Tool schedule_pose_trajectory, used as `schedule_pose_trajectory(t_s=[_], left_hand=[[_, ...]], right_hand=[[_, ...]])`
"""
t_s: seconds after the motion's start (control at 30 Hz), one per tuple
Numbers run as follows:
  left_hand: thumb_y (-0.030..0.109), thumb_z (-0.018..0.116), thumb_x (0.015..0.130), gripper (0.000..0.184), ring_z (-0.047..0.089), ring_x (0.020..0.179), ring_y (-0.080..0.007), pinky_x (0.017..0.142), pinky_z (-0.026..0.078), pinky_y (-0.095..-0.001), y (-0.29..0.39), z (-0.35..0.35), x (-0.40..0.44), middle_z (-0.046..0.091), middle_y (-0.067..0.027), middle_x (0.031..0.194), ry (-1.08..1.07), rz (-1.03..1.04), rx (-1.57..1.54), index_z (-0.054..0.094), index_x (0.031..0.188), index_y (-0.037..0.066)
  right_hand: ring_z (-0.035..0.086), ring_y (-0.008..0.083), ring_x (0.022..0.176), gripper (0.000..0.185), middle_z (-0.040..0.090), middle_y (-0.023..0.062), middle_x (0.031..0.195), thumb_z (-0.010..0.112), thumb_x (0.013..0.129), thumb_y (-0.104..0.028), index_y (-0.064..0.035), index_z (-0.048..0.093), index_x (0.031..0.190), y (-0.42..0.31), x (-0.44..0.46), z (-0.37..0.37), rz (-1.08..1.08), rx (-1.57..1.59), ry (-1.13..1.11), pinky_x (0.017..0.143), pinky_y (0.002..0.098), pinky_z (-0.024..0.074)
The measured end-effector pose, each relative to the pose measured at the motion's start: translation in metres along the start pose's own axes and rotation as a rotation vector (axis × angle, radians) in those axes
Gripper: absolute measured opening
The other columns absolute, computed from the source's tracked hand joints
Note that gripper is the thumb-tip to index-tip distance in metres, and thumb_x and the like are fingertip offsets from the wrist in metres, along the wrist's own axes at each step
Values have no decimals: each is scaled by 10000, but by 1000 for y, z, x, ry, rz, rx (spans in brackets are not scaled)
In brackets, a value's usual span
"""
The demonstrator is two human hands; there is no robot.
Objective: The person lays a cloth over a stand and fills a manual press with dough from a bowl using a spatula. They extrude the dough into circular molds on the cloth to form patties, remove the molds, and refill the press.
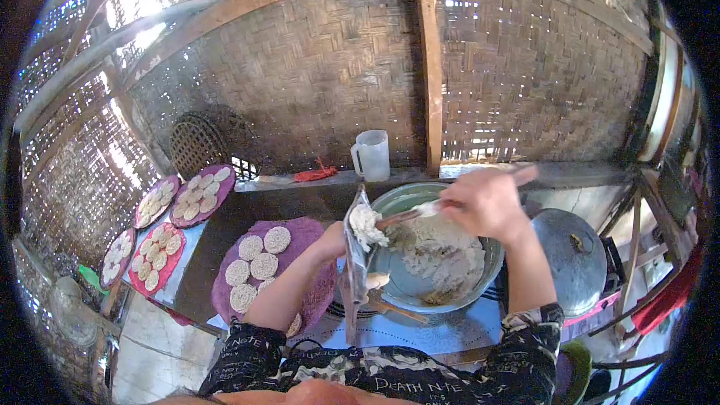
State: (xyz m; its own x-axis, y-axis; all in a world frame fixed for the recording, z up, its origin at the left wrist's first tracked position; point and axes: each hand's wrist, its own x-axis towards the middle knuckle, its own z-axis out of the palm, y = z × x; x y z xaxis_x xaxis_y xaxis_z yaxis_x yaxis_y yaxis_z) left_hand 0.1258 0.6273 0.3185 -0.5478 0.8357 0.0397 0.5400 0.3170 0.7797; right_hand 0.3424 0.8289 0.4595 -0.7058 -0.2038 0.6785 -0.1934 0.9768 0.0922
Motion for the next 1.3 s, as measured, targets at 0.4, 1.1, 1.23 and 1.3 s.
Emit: schedule_pose_trajectory(t_s=[0.4, 1.1, 1.23, 1.3], left_hand=[[331, 605, 726, 392, 603, 890, -344, 754, 466, -389, -2, 16, 9, 620, -221, 937, 71, 17, 137, 632, 963, 20], [376, 619, 693, 437, 601, 890, -346, 762, 472, -397, 20, -8, -6, 622, -208, 935, 10, 10, 281, 622, 996, 61], [379, 619, 687, 427, 603, 861, -364, 754, 474, -406, 4, 10, 3, 623, -223, 891, 3, -3, 249, 637, 954, 45], [380, 615, 689, 428, 601, 845, -382, 749, 475, -416, 12, 12, 2, 620, -235, 876, -31, -2, 331, 639, 939, 33]], right_hand=[[578, 242, 613, 121, 569, 38, 631, 669, 609, -186, -113, 606, 680, -11, 7, 6, -50, -6, -26, 566, 369, 454], [567, 227, 588, 126, 537, 21, 588, 676, 607, -197, -126, 609, 687, -13, 6, -7, -69, -21, 27, 533, 357, 442], [558, 211, 624, 104, 494, 14, 609, 626, 649, -207, -138, 558, 688, -31, 5, 20, -128, -82, -38, 575, 360, 441], [560, 211, 628, 89, 503, 15, 619, 613, 666, -204, -142, 551, 678, -45, 7, 34, -161, -108, -124, 583, 360, 440]])
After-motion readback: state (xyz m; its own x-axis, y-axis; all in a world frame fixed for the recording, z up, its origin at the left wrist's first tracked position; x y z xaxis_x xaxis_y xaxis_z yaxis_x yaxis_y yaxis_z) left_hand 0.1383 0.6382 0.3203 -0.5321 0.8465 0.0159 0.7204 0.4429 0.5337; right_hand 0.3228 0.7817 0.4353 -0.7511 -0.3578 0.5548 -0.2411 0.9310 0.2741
